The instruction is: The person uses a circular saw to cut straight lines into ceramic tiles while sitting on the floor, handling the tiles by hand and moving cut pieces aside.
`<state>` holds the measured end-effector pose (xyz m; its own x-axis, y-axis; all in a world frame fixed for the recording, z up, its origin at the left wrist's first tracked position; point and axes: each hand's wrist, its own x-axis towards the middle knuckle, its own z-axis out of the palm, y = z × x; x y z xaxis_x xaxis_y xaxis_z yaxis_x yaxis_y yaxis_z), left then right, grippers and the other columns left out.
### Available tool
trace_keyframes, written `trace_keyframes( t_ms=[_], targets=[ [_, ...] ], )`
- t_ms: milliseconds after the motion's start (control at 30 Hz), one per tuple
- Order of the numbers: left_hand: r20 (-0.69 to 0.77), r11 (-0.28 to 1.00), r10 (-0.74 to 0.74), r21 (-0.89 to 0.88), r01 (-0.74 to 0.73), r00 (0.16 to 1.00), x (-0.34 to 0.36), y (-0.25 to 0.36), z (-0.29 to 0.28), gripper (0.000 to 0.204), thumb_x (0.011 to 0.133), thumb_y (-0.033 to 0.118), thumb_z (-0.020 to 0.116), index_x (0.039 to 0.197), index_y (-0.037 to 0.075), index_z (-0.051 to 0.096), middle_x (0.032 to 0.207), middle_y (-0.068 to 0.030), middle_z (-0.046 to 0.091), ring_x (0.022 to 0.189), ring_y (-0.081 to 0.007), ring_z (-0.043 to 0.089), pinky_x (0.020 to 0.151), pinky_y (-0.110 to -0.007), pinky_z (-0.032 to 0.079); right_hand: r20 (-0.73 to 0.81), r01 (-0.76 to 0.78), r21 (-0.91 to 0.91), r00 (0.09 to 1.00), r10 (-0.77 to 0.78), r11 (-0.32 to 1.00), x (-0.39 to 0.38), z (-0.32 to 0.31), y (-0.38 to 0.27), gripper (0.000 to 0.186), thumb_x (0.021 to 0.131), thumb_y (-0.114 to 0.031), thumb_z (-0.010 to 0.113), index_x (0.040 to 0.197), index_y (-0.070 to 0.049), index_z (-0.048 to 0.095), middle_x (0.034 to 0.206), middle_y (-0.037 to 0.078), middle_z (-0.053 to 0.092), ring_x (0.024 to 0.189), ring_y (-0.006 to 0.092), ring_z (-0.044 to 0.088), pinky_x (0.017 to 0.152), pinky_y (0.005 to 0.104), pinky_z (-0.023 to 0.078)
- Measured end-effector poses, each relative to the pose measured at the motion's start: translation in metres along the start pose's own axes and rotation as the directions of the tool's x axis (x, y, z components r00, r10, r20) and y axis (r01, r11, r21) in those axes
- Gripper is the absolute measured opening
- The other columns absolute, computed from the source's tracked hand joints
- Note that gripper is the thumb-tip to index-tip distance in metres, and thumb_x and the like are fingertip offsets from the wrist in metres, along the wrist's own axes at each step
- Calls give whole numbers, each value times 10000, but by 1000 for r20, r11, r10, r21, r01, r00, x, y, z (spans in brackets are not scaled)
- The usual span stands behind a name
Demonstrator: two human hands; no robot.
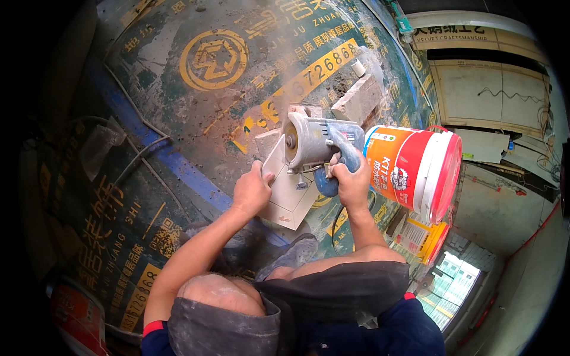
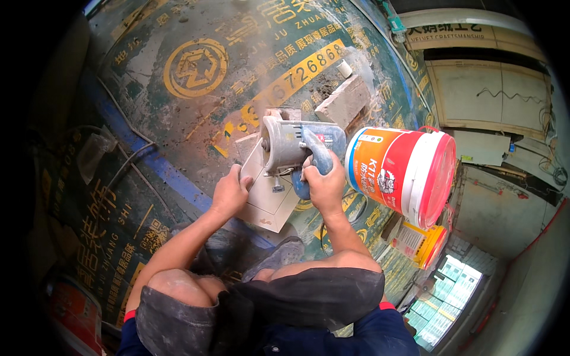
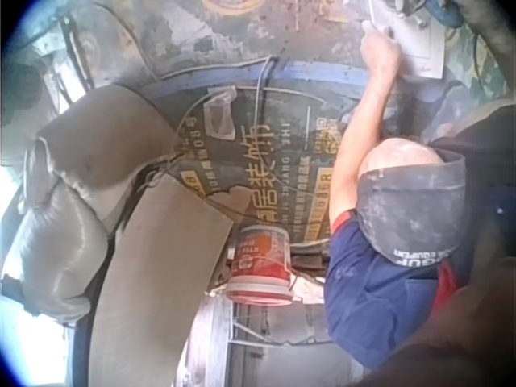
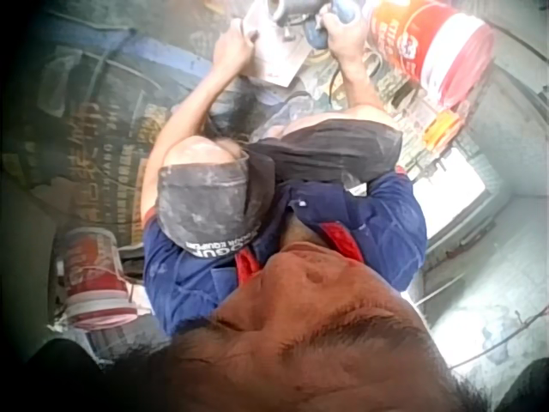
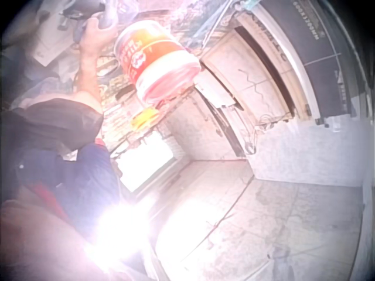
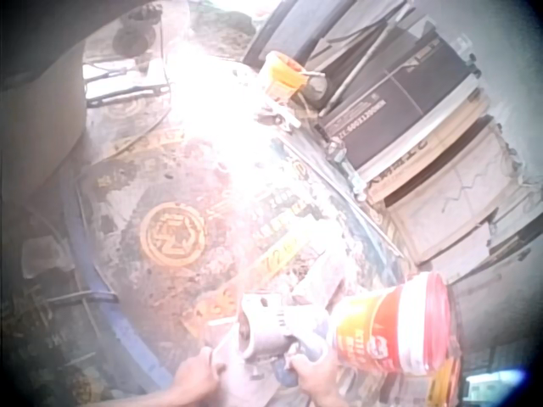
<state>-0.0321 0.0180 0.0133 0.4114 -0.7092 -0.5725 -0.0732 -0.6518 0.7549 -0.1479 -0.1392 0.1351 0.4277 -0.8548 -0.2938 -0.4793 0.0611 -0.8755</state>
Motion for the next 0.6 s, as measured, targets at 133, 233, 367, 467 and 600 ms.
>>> trace_keyframes(
  t_ms=[133,233,367,467,600],
  targets=[
    [-5,1000,1,-2,-1,1000,0,0,0,280,951,244,621,1057,12,508,848,-293,673,849,-501,642,757,-584,479,-4,-2,2,1000,2,1000,-2,-1,2,87,819,-18,576,901,-2,600,749,20,609,630,93,573,611,251,487],
    [-6,1000,0,-7,0,1000,0,0,0,281,950,245,621,1061,12,509,848,-294,673,849,-501,642,757,-584,480,-9,-10,18,1000,10,1000,-4,-2,4,88,818,-18,578,901,0,600,750,22,610,623,96,573,603,254,489],
    [-4,1000,-5,4,6,1000,0,-1,0,279,949,244,622,1059,13,513,849,-295,672,851,-501,643,759,-585,480,3,-6,41,1000,6,999,-5,-3,7,94,815,-19,583,905,3,600,748,24,613,613,98,574,596,258,491],
    [-12,1000,1,-3,-1,1000,0,0,1,274,949,245,622,1052,14,518,849,-295,673,853,-499,644,763,-586,480,-10,1,3,1000,-1,1000,-6,-3,8,98,813,-21,585,906,4,600,744,25,614,613,98,576,598,258,492],
    [-9,1000,-3,-3,3,1000,0,0,1,275,948,243,624,1059,12,524,848,-292,674,855,-498,646,769,-585,481,-4,2,-5,1000,-2,1000,-8,-5,8,100,811,-22,586,906,5,599,742,25,613,615,98,577,603,259,493]
  ],
)
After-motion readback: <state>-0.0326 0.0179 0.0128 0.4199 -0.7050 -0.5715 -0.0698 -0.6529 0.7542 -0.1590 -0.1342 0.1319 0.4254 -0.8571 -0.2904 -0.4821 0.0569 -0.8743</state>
